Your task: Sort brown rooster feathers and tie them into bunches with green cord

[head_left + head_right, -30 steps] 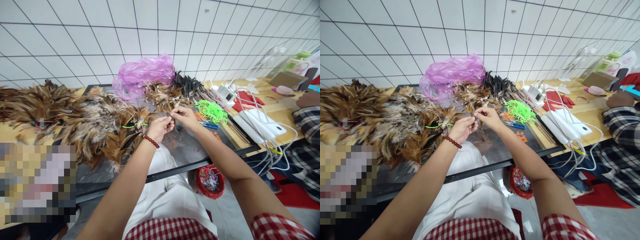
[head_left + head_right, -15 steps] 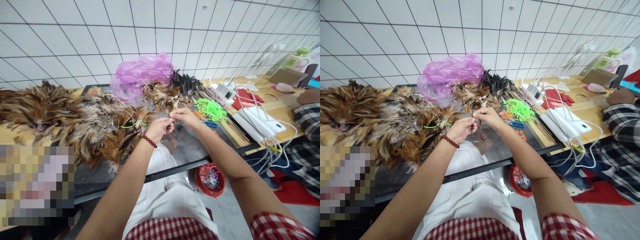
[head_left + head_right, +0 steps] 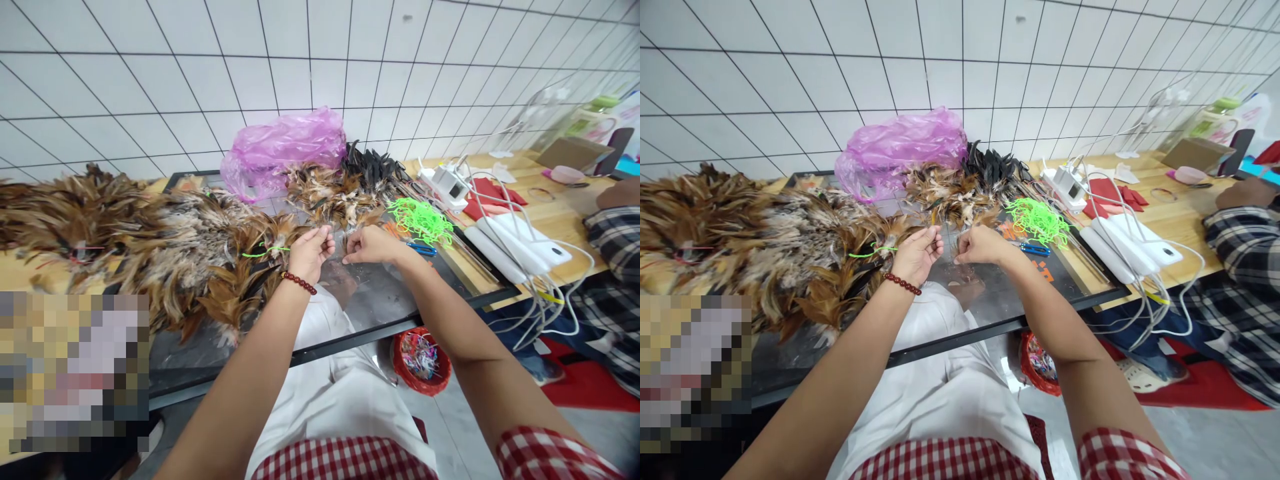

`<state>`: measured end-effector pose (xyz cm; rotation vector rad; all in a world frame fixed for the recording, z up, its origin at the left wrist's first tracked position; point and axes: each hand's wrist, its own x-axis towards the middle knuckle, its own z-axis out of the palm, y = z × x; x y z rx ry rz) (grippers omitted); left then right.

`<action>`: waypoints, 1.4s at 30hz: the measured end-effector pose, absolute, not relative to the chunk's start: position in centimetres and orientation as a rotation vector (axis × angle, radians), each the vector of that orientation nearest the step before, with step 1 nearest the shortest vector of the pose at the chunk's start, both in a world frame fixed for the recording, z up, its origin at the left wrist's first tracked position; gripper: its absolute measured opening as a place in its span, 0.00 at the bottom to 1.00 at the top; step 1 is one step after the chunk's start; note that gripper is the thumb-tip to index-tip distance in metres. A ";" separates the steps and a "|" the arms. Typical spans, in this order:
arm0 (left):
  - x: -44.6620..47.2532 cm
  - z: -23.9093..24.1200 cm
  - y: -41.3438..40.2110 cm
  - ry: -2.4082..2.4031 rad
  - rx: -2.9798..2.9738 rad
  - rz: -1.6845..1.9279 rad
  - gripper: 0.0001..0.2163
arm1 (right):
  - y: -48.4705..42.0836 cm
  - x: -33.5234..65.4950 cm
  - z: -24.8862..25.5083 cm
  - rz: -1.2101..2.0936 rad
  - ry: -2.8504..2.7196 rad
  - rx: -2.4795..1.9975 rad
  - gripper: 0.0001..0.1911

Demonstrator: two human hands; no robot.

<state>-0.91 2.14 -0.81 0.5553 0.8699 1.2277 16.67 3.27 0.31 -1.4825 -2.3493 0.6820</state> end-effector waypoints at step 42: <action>-1.1 -0.3 1.4 0.673 0.721 0.752 0.09 | 3.3 15.0 0.4 1.525 -1.361 -0.989 0.22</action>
